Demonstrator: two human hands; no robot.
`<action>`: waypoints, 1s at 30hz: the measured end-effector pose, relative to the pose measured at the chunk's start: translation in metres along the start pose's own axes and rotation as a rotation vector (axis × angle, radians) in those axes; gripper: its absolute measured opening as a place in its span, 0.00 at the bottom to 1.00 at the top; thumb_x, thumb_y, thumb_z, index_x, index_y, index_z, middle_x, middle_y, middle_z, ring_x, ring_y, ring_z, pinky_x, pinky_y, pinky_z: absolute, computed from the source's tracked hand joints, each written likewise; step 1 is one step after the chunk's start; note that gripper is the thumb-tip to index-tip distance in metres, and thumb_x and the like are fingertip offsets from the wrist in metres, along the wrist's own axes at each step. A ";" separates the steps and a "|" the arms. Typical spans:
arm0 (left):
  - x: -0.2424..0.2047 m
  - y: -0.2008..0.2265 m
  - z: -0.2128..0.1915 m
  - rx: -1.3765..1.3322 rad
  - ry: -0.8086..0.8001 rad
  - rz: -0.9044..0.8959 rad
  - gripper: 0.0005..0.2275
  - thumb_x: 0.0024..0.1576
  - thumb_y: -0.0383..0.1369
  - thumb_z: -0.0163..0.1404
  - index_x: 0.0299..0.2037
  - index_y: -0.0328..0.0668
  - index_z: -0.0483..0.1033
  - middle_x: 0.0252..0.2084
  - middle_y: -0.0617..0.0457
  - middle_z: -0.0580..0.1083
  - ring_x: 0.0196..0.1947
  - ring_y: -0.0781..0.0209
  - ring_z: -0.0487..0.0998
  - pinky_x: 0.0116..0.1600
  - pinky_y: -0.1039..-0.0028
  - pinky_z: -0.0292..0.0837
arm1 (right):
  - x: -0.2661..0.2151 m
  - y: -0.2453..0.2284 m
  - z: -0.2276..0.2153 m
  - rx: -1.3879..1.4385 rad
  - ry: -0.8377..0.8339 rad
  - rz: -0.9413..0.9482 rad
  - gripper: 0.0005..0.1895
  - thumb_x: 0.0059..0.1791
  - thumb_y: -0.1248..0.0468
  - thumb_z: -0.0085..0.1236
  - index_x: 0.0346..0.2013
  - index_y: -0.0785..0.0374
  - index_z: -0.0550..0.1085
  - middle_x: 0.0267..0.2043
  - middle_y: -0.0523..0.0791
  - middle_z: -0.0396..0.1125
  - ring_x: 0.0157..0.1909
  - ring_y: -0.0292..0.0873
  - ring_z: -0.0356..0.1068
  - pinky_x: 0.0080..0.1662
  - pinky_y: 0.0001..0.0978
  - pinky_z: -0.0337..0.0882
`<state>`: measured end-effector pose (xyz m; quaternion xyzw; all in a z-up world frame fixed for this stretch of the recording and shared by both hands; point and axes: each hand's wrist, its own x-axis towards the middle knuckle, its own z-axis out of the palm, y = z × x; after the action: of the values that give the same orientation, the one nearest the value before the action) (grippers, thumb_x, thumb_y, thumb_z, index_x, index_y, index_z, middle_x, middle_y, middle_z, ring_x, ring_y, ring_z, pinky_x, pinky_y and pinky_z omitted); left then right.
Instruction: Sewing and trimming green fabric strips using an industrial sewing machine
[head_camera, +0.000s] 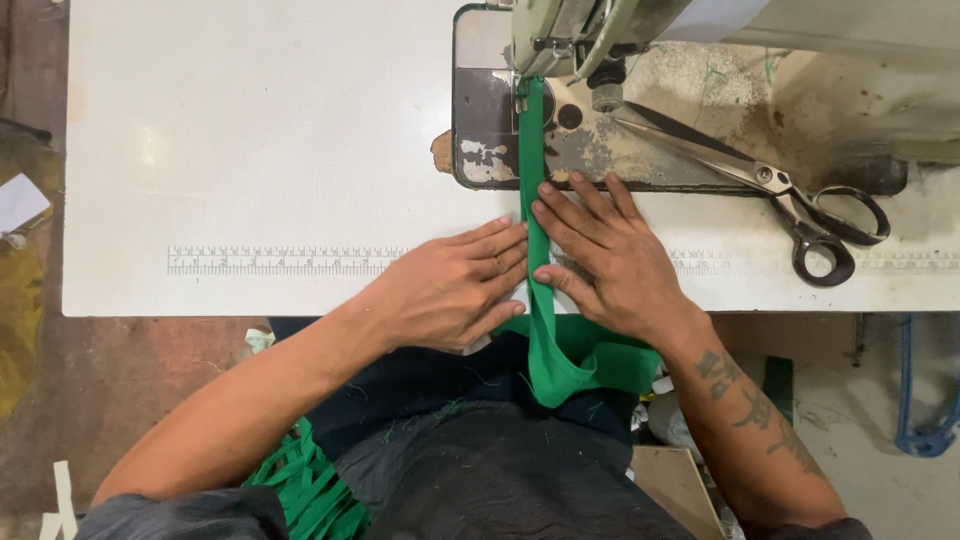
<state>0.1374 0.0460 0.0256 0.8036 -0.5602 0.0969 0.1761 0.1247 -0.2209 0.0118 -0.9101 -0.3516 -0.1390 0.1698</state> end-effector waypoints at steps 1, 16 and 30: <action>0.001 0.001 -0.001 0.006 0.004 -0.001 0.25 0.72 0.45 0.39 0.64 0.29 0.79 0.63 0.33 0.79 0.74 0.46 0.73 0.82 0.59 0.56 | 0.000 -0.002 -0.001 -0.010 0.001 0.005 0.36 0.58 0.43 0.59 0.78 0.54 0.68 0.82 0.45 0.60 0.83 0.54 0.54 0.80 0.61 0.46; 0.000 -0.020 0.001 -0.243 0.009 0.073 0.23 0.69 0.42 0.44 0.59 0.27 0.82 0.60 0.32 0.80 0.68 0.40 0.77 0.81 0.54 0.58 | 0.006 -0.010 -0.007 -0.025 -0.056 0.060 0.44 0.52 0.31 0.59 0.75 0.51 0.71 0.79 0.40 0.64 0.85 0.56 0.50 0.78 0.71 0.27; 0.035 -0.073 -0.024 -0.222 -0.104 0.057 0.23 0.68 0.46 0.44 0.52 0.35 0.87 0.53 0.37 0.84 0.64 0.46 0.82 0.80 0.57 0.58 | 0.040 0.026 -0.001 0.003 0.015 0.075 0.42 0.51 0.34 0.66 0.75 0.46 0.71 0.79 0.36 0.64 0.81 0.54 0.58 0.77 0.79 0.29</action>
<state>0.2192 0.0478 0.0470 0.7667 -0.5986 -0.0024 0.2320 0.1707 -0.2155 0.0216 -0.9214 -0.3160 -0.1386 0.1786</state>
